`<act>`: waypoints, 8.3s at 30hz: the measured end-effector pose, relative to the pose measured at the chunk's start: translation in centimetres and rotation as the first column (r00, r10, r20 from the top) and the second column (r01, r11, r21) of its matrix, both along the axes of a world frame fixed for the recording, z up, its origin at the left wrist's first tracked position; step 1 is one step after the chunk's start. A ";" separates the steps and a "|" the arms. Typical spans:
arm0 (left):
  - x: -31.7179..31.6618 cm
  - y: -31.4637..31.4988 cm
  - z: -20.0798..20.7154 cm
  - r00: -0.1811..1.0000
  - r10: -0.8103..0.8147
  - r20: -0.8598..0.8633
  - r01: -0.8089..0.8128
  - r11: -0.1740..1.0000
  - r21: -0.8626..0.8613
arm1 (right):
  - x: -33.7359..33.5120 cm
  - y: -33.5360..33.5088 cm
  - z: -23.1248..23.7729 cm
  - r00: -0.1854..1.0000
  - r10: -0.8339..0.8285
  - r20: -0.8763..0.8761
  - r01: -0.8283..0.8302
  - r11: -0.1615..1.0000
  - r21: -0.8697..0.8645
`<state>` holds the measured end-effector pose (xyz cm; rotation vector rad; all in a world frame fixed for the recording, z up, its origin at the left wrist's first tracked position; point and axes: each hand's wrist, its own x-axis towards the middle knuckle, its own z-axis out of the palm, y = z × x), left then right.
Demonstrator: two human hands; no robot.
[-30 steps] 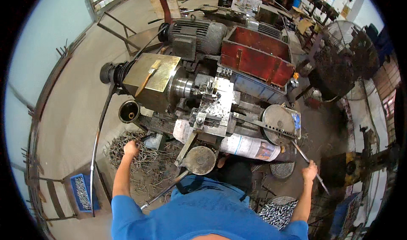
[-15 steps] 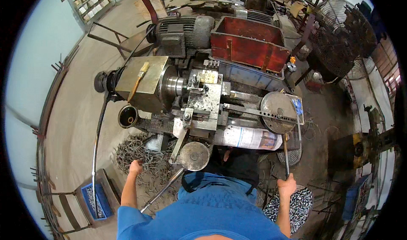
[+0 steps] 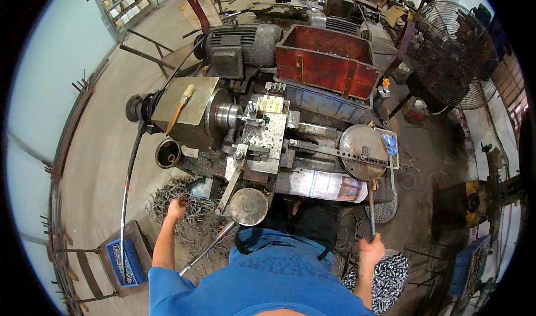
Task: The person operates a lathe by pulling levers to engage the spindle and then picking up metal components from a bin, holding them for a moment, and placing them into a collection area.
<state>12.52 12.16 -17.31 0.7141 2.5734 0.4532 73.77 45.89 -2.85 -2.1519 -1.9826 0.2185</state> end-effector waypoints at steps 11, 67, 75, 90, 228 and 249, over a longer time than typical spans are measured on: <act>-1.8 8.3 1.9 0.906 -0.330 -0.264 0.216 0.898 -0.383 | 5.0 16.8 0.5 0.942 0.146 0.302 -0.248 0.909 0.334; 2.4 -1.2 21.5 0.862 0.262 -0.433 -0.272 0.962 0.040 | -46.1 8.3 12.3 -0.023 0.932 0.362 -0.995 -0.058 0.086; -2.1 1.8 20.7 0.951 0.301 -0.065 -0.275 0.926 0.260 | -39.7 15.8 20.8 0.297 0.897 0.327 -0.848 0.091 0.522; -5.2 0.6 20.0 0.911 0.046 0.410 -0.267 0.823 0.502 | -15.6 18.1 16.3 0.677 0.724 -0.134 -0.603 0.649 0.463; -6.2 8.7 -1.1 0.771 -0.521 -0.367 0.456 0.853 -0.253 | -2.9 14.3 8.1 0.819 0.571 0.064 -0.569 0.793 0.216; -0.2 -6.4 -2.4 0.928 0.201 0.314 -0.209 0.978 -0.007 | 1.6 0.2 0.0 0.999 0.032 -0.040 -0.037 0.990 -0.135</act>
